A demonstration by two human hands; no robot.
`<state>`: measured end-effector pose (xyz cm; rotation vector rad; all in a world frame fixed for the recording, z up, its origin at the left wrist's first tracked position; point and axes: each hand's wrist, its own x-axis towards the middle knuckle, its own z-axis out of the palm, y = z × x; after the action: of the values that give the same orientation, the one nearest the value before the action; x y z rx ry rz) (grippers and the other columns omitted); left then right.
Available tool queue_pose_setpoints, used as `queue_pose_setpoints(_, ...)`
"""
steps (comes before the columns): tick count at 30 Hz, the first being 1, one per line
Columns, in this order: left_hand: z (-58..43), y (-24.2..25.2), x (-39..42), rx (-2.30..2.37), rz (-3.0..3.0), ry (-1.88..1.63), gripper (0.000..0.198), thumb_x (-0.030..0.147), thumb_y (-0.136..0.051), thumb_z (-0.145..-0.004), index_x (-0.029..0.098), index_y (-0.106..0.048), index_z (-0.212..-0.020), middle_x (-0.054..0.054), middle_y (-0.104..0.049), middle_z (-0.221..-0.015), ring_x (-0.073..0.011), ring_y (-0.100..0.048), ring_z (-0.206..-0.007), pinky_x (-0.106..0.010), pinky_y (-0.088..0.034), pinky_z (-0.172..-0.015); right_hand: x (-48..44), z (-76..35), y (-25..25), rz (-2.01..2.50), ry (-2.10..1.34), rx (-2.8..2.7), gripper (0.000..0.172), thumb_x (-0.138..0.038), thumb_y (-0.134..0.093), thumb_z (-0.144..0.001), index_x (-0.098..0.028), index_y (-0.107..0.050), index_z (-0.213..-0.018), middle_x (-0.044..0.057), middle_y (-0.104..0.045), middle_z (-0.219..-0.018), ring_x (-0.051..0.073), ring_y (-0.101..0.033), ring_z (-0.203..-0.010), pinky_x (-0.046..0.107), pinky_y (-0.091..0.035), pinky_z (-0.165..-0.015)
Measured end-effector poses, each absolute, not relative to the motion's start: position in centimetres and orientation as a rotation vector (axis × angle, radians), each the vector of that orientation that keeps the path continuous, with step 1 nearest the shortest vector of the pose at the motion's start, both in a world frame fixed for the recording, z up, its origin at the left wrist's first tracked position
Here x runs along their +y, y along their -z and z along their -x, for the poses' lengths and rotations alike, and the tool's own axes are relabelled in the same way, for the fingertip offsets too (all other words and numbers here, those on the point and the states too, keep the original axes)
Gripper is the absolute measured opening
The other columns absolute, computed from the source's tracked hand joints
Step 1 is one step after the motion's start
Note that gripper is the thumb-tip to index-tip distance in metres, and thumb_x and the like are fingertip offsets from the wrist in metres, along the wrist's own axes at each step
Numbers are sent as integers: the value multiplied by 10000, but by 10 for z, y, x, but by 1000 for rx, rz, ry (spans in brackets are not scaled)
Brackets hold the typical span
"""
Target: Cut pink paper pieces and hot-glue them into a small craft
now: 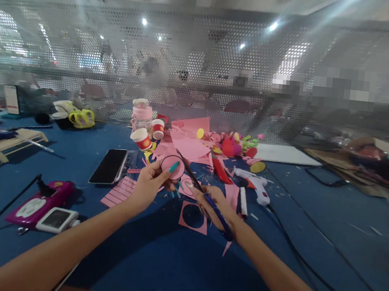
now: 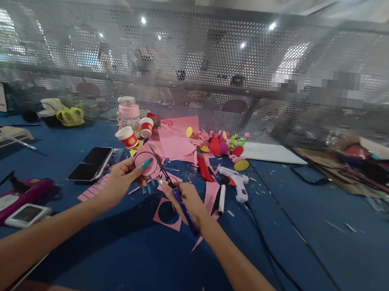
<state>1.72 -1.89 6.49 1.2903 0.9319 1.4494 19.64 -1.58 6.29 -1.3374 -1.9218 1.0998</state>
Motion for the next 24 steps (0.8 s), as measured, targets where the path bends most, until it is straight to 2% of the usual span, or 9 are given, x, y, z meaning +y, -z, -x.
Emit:
queue_pose_setpoints(4, -17, -65, -18, 938, -1285, -1455, 228, 366, -600, -710, 147, -538, -714, 27, -579, -533, -90, -548, -422, -210, -471, -460, -16, -196, -62, 1360, -1103, -1917, 349, -512, -520, -711, -180, -452, -627, -57, -373, -437, 78, -404, -385, 194, -312, -373)
queue_pose_setpoints(11, -16, -66, -18, 945, -1287, -1440, 238, 367, -599, -711, 137, -544, -732, 22, -575, -532, -92, -548, -428, -212, -471, -463, -17, -195, -70, 1373, -1053, -1962, 380, -513, -501, -724, -184, -403, -561, -59, -341, -413, 68, -361, -356, 197, -287, -362)
queue_pose_setpoints(19, -16, -67, -18, 962, -1271, -1449, 242, 375, -608, -698, 143, -546, -730, 28, -572, -524, -95, -550, -422, -207, -465, -452, -16, -196, -72, 1390, -998, -2010, 389, -509, -485, -740, -175, -428, -550, -40, -393, -395, 81, -400, -358, 202, -313, -381)
queue_pose_setpoints(24, -15, -67, -17, 1025, -1228, -1498, 269, 401, -609, -690, 147, -560, -764, 12, -611, -576, -116, -585, -471, -240, -503, -518, -17, -195, -74, 1410, -992, -2003, 388, -501, -506, -728, -174, -425, -534, -39, -397, -389, 73, -387, -344, 197, -311, -369)
